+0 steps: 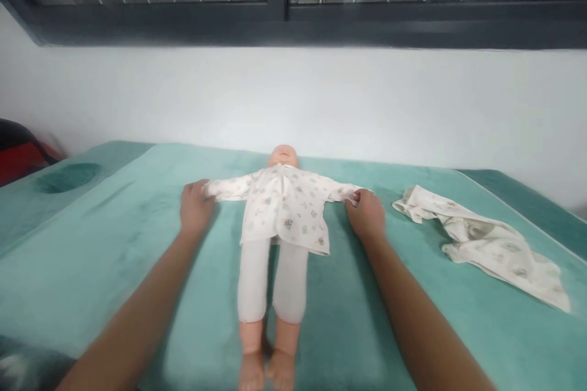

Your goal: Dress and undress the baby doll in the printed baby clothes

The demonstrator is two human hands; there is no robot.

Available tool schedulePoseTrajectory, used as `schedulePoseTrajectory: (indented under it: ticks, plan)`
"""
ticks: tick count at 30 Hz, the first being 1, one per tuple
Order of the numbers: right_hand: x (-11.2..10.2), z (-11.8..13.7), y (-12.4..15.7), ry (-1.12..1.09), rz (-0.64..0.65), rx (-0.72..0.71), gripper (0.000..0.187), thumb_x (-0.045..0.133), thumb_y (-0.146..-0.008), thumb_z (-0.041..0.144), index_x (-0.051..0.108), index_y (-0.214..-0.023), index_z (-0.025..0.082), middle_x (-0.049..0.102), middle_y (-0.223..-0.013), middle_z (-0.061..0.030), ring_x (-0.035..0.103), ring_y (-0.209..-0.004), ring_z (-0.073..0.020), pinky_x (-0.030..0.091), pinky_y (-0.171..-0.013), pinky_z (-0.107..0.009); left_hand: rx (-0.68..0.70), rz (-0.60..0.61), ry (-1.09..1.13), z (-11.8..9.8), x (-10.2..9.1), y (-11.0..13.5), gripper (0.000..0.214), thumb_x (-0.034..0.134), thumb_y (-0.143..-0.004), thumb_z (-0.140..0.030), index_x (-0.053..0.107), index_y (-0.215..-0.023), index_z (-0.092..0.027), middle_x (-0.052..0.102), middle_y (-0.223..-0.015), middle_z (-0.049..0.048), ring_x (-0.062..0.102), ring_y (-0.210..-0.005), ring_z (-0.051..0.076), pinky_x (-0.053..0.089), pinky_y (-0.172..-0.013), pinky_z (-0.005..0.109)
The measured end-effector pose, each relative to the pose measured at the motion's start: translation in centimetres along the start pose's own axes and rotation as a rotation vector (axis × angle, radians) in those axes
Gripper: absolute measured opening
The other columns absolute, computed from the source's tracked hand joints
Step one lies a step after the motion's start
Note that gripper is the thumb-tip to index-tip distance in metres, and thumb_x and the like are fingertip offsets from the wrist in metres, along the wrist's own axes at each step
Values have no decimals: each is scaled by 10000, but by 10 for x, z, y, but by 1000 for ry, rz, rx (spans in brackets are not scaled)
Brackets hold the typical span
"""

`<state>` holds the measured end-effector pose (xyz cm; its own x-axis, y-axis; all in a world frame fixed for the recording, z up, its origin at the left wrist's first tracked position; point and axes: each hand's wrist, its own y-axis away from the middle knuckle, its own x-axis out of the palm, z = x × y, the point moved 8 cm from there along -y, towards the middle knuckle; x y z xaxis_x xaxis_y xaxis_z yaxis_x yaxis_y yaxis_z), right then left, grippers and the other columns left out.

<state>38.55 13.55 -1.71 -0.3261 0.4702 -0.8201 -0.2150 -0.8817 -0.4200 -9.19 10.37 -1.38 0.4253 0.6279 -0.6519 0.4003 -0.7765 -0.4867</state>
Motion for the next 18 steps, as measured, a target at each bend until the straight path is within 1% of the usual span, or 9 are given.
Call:
schedulePoseTrajectory:
  ticks: [2,4,6,8,13,18]
  plan:
    - [0,0,0,-2,-3,-2,260,554,-809,346,556,-1007,178,650,-1000,-92,560,-956,-256,415,-795,-346,-100,-20,-7,6,-4,3,371,624,-760,-203,552,-1122,-165,552,-1133,113,531,-1092,261,446,-929,380]
    - [0,-1,0,1,0,4,260,548,-803,338,559,-1006,176,653,-999,-96,562,-951,-259,416,-786,-348,-184,-5,-1,10,-5,8,347,656,-751,-251,538,-1063,-156,567,-1082,104,554,-1042,245,456,-893,362]
    - [1,-2,-1,7,0,4,265,544,-801,339,561,-1007,173,653,-993,-101,564,-947,-262,418,-779,-348,-240,24,-1,12,-6,12,355,658,-765,-294,526,-1064,-156,593,-1071,103,578,-1009,237,464,-855,346]
    - [1,-2,-1,12,-2,-5,272,541,-803,344,563,-1012,172,654,-987,-101,568,-944,-264,420,-780,-349,-282,44,-8,12,-8,16,392,649,-782,-322,514,-1110,-154,621,-1080,109,603,-992,240,468,-827,340]
    - [3,-4,-2,10,-7,-15,281,545,-802,352,567,-1018,173,663,-976,-97,576,-931,-263,423,-784,-353,-339,99,24,9,-13,24,468,623,-811,-337,478,-1229,-187,710,-1003,73,653,-968,257,463,-787,332]
    - [4,-5,-3,-8,-12,-13,294,543,-797,361,573,-1020,171,664,-953,-97,576,-928,-261,423,-787,-354,-358,109,37,7,-17,30,412,599,-831,-393,530,-1200,-224,736,-982,49,664,-959,265,456,-752,323]
